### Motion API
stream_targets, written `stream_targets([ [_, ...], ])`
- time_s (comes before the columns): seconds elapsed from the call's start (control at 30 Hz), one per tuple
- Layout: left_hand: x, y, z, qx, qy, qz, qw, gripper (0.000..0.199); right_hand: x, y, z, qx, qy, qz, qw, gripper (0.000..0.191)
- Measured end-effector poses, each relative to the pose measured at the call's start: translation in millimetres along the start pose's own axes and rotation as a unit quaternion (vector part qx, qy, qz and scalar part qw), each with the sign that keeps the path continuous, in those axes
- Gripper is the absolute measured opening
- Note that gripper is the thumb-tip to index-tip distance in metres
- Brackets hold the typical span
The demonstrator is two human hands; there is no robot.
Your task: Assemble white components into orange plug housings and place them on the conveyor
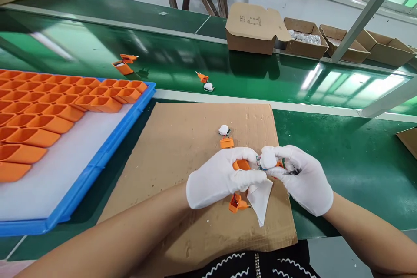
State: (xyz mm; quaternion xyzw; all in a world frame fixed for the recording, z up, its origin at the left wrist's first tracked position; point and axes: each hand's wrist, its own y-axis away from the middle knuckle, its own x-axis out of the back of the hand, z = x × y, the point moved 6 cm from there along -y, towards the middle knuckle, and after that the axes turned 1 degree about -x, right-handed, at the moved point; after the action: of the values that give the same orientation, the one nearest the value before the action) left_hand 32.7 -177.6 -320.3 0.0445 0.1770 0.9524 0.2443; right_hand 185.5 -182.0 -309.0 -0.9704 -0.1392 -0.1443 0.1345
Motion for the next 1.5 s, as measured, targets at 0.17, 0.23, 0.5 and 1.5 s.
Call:
stream_targets([
  [0.17,4.5,2.0,1.2,-0.037,-0.071,0.029,0.996,0.025,-1.9,-1.4,-5.7,0.010,-0.032,-0.013,0.999,0.019],
  [0.23,6.5,2.5,1.5,-0.078,-0.094,0.034,0.992,0.027,0.9,-2.0,-7.8,0.004,-0.045,0.001,0.999,0.017],
  [0.5,25.9,6.7,-6.7,-0.227,-0.148,0.088,0.959,0.035,18.0,-0.5,9.3,-0.062,0.038,0.087,0.994,0.025],
  [1.5,26.7,13.8,0.9,-0.422,-0.209,0.160,0.867,0.045,8.3,10.2,-11.1,0.204,0.263,0.019,0.943,0.062],
])
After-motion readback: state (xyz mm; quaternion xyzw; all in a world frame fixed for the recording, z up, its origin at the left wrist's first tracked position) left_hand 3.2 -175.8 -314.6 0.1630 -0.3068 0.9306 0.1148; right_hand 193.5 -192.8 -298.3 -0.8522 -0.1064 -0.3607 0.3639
